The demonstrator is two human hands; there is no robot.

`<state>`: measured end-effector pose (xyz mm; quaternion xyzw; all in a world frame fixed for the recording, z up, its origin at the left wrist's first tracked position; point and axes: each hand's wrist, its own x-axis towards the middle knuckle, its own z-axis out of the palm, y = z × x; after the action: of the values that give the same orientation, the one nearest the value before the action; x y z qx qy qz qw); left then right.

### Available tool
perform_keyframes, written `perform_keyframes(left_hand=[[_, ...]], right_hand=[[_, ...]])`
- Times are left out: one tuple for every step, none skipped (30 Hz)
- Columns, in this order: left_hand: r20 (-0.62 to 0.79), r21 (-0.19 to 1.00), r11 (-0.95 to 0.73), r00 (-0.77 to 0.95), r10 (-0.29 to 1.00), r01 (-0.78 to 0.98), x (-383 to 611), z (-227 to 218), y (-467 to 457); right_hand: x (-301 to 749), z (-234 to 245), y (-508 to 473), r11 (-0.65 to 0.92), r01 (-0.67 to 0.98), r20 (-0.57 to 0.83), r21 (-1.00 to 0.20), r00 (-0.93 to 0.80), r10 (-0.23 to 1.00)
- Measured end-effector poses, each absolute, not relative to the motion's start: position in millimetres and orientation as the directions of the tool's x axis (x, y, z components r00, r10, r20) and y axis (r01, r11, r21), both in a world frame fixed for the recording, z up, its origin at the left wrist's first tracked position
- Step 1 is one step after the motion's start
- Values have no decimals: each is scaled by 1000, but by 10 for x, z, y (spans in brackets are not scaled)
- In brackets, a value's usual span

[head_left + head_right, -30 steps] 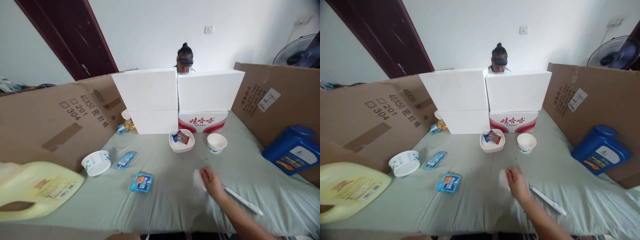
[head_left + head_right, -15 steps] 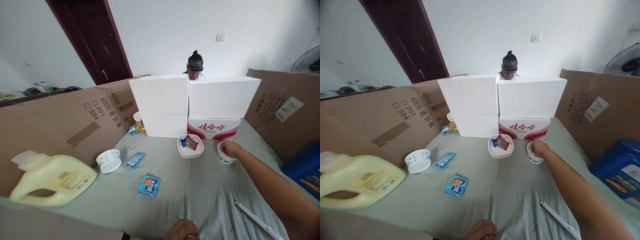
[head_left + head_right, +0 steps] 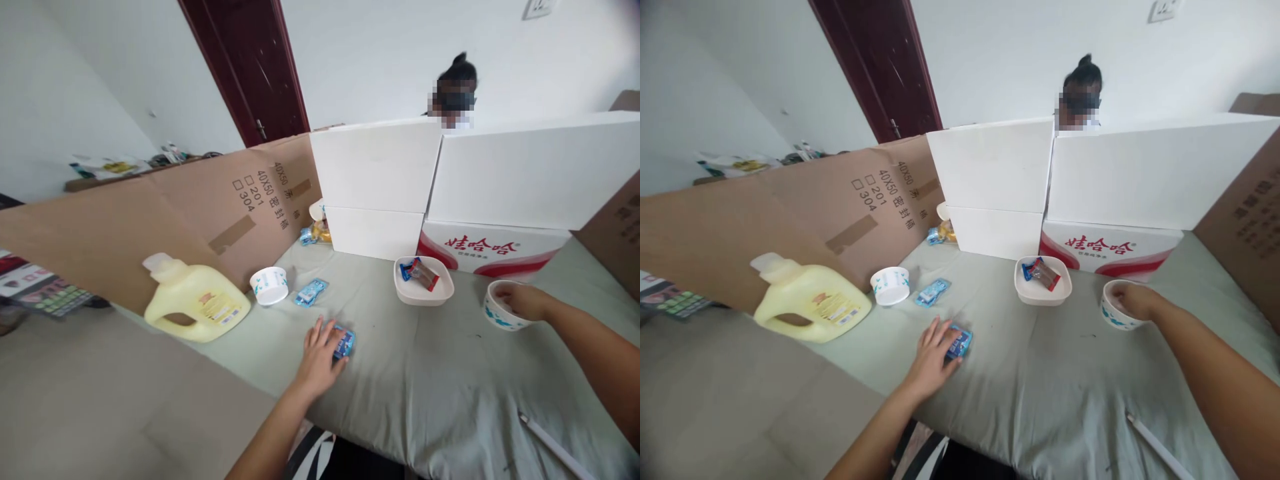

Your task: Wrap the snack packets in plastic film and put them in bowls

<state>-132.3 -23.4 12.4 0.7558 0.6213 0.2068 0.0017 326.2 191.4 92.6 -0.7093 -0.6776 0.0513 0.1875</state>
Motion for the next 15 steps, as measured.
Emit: perform_keyframes(left_hand=[[227, 254, -211, 154, 962, 944, -1364, 114, -164], [162, 256, -205, 167, 973, 945, -1389, 98, -115], [119, 262, -200, 174, 978, 944, -1401, 77, -85], [99, 266, -194, 173, 980, 944, -1403, 54, -72], [97, 268, -186, 166, 981, 945, -1398, 32, -71], [108, 268, -179, 155, 982, 946, -1389, 14, -78], [129, 273, -174, 143, 981, 946, -1376, 1, -90], [157, 288, -171, 130, 979, 942, -1357, -3, -104], [188, 322, -173, 116, 975, 931, -1328, 0, -119], [218, 383, -180, 100, 971, 906, -1286, 13, -134], [241, 477, -185, 75, 968, 859, -1224, 33, -151], [243, 603, -177, 32, 970, 778, -1140, 59, -169], [215, 747, -142, -34, 976, 649, -1031, 91, -190], [141, 881, -77, -104, 984, 467, -898, 126, -212], [23, 970, 16, -156, 988, 243, -745, 162, -236]], right_hand=[[3292, 971, 1875, -22, 937, 152, -348, 80, 985], [3326, 1008, 1811, -25, 942, 110, -334, 66, 992], [3362, 1033, 1718, -25, 949, 77, -313, 52, 996], [3398, 1039, 1592, -26, 952, 68, -304, 49, 996], [3431, 1024, 1436, -20, 954, 65, -299, 42, 997], [3460, 987, 1254, -9, 953, 56, -304, 27, 998], [3486, 926, 1053, 7, 948, 41, -320, 7, 999], [3509, 846, 841, 24, 939, 19, -342, -19, 1000], [3529, 752, 629, 38, 921, -17, -387, -48, 999], [3544, 649, 424, 49, 902, -40, -430, -73, 997], [3553, 546, 234, 50, 883, -59, -466, -88, 994], [3550, 450, 62, 52, 865, -72, -499, -101, 992], [3531, 367, -90, 69, 843, -66, -533, -122, 990], [3490, 302, -222, 79, 820, -51, -567, -130, 990], [3422, 257, -338, 86, 791, -33, -606, -133, 991]])
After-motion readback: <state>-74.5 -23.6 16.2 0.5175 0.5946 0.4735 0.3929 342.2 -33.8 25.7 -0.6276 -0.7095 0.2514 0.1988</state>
